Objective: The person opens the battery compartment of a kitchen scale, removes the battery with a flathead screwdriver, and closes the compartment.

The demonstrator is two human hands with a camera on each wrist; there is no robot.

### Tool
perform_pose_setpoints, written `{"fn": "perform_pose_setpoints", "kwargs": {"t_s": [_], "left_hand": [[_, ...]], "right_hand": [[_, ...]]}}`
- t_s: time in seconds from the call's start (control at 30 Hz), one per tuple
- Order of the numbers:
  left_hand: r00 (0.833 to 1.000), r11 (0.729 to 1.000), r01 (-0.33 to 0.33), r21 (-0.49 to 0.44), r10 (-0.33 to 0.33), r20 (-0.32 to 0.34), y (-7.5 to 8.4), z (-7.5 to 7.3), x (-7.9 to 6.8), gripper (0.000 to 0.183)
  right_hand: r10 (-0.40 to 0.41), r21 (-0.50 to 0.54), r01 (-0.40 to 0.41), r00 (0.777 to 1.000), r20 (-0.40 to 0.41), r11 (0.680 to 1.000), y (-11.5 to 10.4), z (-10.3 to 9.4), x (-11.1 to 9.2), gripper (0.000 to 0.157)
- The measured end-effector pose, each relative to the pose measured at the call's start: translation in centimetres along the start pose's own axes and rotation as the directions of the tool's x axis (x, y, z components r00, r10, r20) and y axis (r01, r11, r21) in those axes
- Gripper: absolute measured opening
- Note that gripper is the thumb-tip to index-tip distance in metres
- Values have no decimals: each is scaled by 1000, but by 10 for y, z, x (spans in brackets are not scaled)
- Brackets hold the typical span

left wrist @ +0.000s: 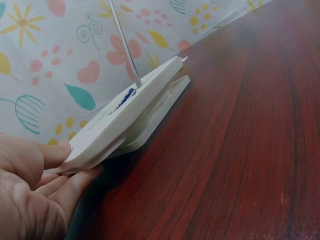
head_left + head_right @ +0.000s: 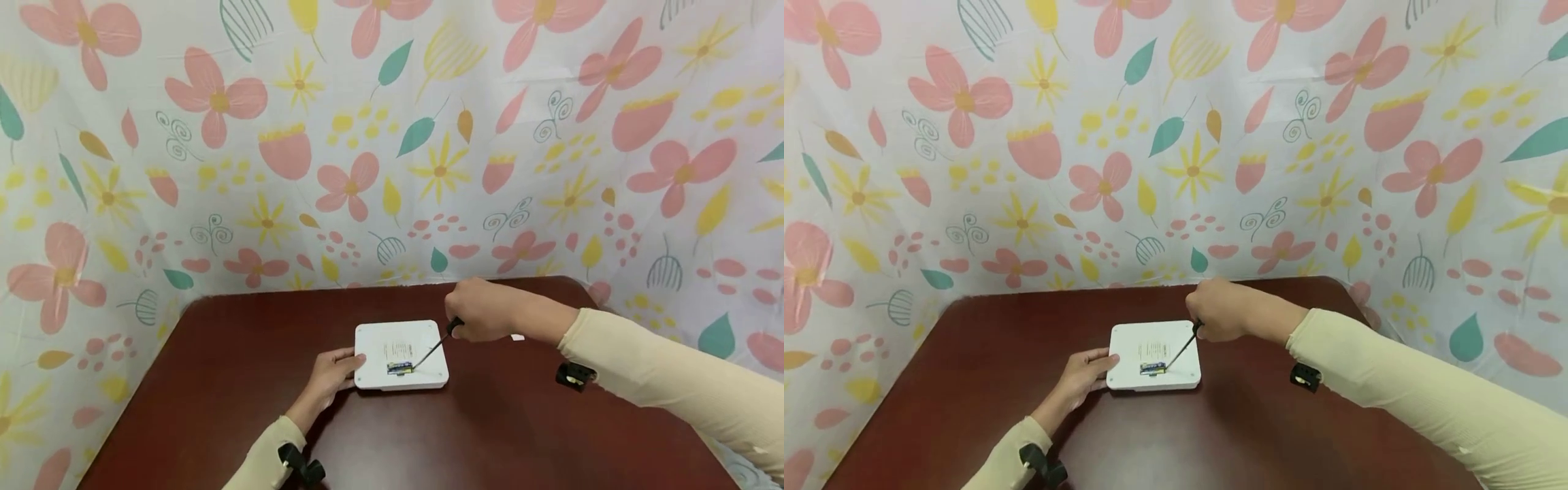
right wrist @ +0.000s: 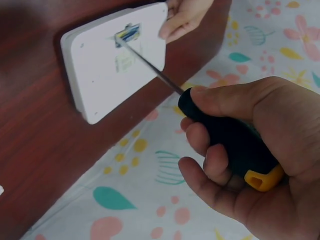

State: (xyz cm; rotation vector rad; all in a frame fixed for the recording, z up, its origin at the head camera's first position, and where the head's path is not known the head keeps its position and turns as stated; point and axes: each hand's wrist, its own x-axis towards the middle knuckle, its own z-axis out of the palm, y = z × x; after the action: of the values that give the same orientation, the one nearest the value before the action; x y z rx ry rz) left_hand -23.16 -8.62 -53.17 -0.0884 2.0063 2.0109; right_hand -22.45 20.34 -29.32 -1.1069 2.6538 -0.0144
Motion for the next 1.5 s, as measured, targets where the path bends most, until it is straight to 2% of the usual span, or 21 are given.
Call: {"fn": "perform_pose_setpoints", "kwargs": {"t_s": [0.1,0.2,0.47,0.7,0.83,0.97,1.07,1.2,1.5], "left_hand": [[1000,1000,3,-16,-3,9,-7,2,-8,52],[1000,1000,-8,-27,9,19,-8,3,-8,51],[1000,999,-21,-35,21,4,-2,-2,3,48],[999,999,-15,-28,14,-29,1,-7,8,44],[1000,999,8,-48,-9,-16,1,-9,9,43],[1000,998,27,-49,-27,2,4,-11,11,43],[1000,999,17,-37,-17,3,8,-13,14,43],[1000,999,31,-29,-31,-5,11,-14,17,42],[999,998,48,-40,-48,-2,7,-12,16,42]], "right_hand": [[17,-16,-17,1000,22,1000,-9,4,1,46],[15,-20,-15,1000,4,1000,-10,6,0,48],[2,71,5,995,-104,997,7,16,-11,45],[-33,63,43,986,-161,997,19,23,-7,41],[-46,60,56,985,-164,997,26,26,-7,38],[-31,77,44,986,-164,996,33,30,-13,26],[-11,82,26,984,-176,996,38,32,-17,20],[-4,86,21,983,-185,996,43,35,-19,16],[36,155,-8,983,-181,988,55,52,-29,9]]}}
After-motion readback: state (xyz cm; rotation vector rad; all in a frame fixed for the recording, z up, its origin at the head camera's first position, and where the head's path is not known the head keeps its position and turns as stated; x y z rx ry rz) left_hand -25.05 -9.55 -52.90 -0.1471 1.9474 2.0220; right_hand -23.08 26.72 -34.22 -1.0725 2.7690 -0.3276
